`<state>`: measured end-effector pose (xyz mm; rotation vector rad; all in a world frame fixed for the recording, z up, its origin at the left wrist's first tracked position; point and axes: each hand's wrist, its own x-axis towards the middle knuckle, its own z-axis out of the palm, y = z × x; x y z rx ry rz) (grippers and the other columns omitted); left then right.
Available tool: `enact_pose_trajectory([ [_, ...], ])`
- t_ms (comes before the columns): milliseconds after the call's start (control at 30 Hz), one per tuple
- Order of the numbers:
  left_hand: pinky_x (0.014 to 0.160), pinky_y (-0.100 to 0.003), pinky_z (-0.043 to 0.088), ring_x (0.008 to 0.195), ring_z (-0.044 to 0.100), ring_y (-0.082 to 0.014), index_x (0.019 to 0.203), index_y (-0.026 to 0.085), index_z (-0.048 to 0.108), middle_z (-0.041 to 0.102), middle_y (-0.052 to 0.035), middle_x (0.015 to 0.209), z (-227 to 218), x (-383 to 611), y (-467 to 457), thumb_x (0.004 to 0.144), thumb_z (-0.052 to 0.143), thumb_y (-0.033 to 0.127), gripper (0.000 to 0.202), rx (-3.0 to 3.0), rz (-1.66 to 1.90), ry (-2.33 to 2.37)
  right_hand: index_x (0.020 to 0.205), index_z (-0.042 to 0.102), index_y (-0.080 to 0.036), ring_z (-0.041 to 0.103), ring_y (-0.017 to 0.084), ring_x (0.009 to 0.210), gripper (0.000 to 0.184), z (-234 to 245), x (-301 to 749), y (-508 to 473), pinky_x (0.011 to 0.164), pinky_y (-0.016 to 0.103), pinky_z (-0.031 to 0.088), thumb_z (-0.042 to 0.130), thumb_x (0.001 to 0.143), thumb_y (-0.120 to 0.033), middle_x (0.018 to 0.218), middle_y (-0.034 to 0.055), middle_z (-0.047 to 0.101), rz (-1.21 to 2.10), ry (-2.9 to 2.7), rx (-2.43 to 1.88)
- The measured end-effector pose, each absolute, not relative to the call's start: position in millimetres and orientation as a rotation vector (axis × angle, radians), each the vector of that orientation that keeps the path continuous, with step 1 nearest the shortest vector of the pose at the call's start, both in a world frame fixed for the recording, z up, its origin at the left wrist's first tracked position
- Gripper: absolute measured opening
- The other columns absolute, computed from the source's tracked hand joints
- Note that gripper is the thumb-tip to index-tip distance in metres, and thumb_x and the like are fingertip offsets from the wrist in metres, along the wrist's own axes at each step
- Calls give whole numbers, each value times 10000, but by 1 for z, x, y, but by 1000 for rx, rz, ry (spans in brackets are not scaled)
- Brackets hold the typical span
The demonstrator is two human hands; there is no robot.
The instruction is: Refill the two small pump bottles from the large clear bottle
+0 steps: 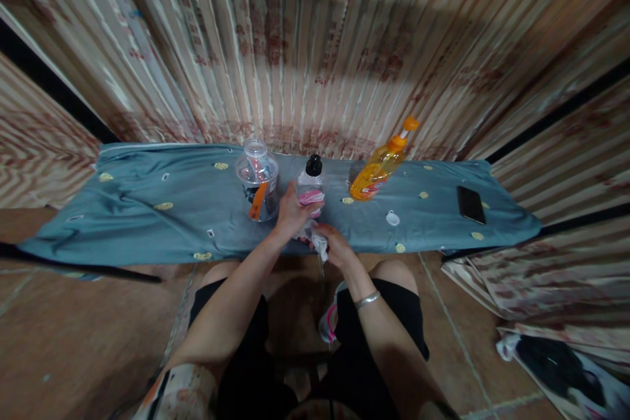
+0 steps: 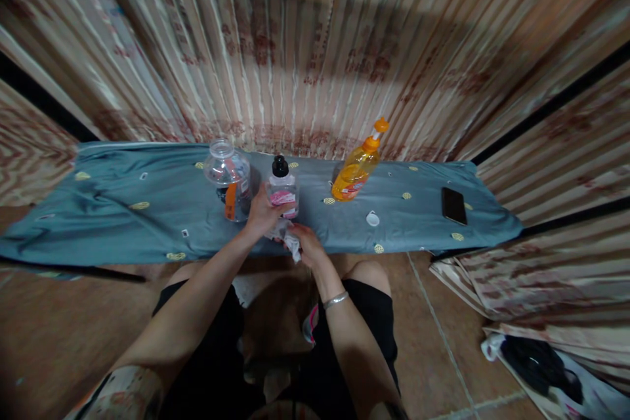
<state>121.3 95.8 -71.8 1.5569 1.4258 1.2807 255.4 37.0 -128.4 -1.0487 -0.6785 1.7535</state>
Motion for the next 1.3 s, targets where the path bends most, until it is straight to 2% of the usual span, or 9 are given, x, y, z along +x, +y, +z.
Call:
enact_pose_trajectory([
  [133, 868, -402, 588, 933, 763, -294, 1050, 250, 556, 743, -15, 960, -69, 119, 98, 613, 959, 300, 596, 1564, 1280, 1450, 873, 767, -176, 718, 154, 581, 242, -116, 277, 47, 451, 195, 534, 850, 799, -391, 662, 13, 739, 1747, -962, -1201],
  [267, 848, -407, 586, 893, 757, -297, 1020, 254, 542, 725, 0, 903, -68, 117, 99, 604, 970, 305, 599, 1569, 1269, 1475, 891, 798, -206, 700, 138, 638, 270, -111, 296, 68, 478, 199, 550, 918, 670, -304, 778, -10, 793, 1649, -1120, -1285],
  [400, 860, -409, 588, 922, 762, -305, 1022, 250, 550, 727, -4, 910, -68, 118, 101, 596, 971, 268, 600, 1572, 1264, 1484, 906, 785, -220, 759, 204, 873, 278, -118, 304, 85, 767, 323, 655, 915, 664, -265, 929, 4, 823, 1267, -1422, -1414],
  [500, 861, -410, 589, 912, 762, -304, 1032, 249, 550, 724, -1, 898, -67, 118, 105, 607, 963, 257, 592, 1567, 1265, 1493, 991, 778, -219, 774, 258, 1040, 200, -124, 303, 90, 1018, 443, 603, 819, 796, -241, 1030, 49, 835, 959, -1664, -1528],
  [633, 872, -412, 587, 939, 760, -313, 1042, 240, 556, 722, -14, 912, -67, 116, 109, 615, 960, 274, 589, 1563, 1271, 1509, 1272, 718, -172, 730, 309, 1240, 437, -122, 298, 91, 1154, 510, 517, 753, 837, -198, 1289, 147, 785, 719, -1761, -1598],
  [767, 871, -417, 588, 957, 761, -321, 1064, 227, 564, 728, -26, 924, -66, 117, 110, 613, 964, 299, 607, 1561, 1273, 1504, 1492, 574, -174, 632, 335, 1396, 781, -107, 292, 90, 1228, 545, 454, 847, 770, -295, 1496, 187, 665, 661, -1779, -1439],
  [967, 887, -424, 595, 1000, 769, -333, 1122, 227, 583, 764, -63, 1016, -69, 133, 109, 634, 961, 337, 627, 1572, 1253, 1420, 1582, 424, -169, 749, 309, 1132, 881, -89, 278, 79, 997, 464, 594, 769, 781, -288, 1342, 184, 738, 610, -1729, -1406],
  [1167, 963, -466, 585, 1107, 745, -355, 1220, 198, 583, 758, -108, 1149, -82, 162, 103, 663, 944, 470, 717, 1590, 1191, 1273, 1558, 411, -123, 779, 306, 941, 873, -91, 290, 59, 818, 389, 613, 667, 734, -255, 1159, 168, 801, 358, -1598, -1558],
  [1300, 1034, -499, 563, 1147, 729, -350, 1235, 195, 580, 748, -113, 1195, -91, 186, 96, 723, 899, 453, 656, 1621, 1142, 1127, 1459, 489, -130, 786, 323, 910, 738, -88, 310, 47, 777, 382, 615, 638, 752, -278, 1063, 147, 817, 346, -1534, -1747],
])
